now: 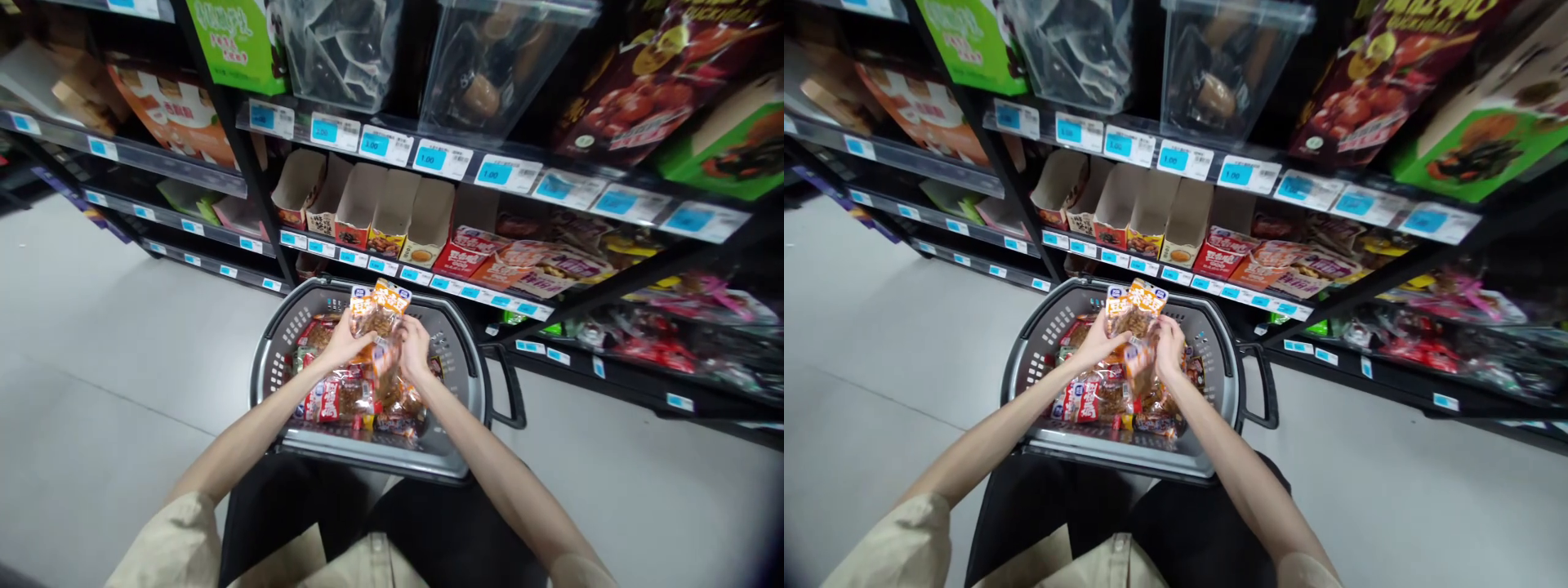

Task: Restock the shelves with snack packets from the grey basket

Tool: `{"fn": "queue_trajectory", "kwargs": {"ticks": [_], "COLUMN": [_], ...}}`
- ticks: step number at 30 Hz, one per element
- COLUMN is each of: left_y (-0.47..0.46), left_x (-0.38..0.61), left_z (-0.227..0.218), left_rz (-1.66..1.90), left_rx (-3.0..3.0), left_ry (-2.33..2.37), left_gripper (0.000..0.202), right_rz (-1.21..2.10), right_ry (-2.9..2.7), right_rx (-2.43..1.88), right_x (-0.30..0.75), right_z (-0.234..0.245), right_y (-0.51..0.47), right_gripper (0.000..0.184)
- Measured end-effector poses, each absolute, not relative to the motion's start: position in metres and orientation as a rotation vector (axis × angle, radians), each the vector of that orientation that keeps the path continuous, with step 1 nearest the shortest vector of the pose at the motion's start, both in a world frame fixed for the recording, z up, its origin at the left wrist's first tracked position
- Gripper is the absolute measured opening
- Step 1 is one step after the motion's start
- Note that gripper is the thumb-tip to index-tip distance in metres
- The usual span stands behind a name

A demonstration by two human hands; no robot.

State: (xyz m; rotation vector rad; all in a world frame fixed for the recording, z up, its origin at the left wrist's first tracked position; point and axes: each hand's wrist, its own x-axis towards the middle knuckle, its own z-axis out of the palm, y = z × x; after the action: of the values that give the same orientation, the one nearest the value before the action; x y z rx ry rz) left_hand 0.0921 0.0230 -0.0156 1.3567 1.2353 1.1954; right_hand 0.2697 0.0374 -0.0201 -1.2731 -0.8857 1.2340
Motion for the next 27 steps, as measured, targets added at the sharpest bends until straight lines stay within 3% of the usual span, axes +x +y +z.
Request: {"fn": "queue_trajectory", "kwargs": {"ticks": [3,10,17,23,27], "left_y": [0.025,0.037,0.035,0.038,0.037], "left_x": [0.091,0.077,0.076,0.075,0.077], "left_z": [-0.018,-0.016,-0.013,-0.013,-0.014], "left_rz": [1.182,1.332,1.289,1.341,1.193], "left_rx": [1.334,1.153,1.199,1.167,1.128], "left_ry": [1.316,1.188,1.124,1.121,0.946], "left_gripper": [0.051,0.057,0.066,0.057,0.054], "right_rz": [1.406,1.549,1.177,0.605,0.547], "right_ry": [-0.877,-1.561,-1.407,-1.427,-1.757], "right_rx": [-1.293,-1.258,-1.211,-1.280,-1.164], "right_x": [0.266,0.282,0.272,0.275,0.263], "right_z": [-0.016,-0.005,-0.002,0.020,0.018], "right_y": [0.033,0.040,0.037,0.023,0.001], "right_gripper": [0.031,0.041,0.047,0.029,0.023]}}
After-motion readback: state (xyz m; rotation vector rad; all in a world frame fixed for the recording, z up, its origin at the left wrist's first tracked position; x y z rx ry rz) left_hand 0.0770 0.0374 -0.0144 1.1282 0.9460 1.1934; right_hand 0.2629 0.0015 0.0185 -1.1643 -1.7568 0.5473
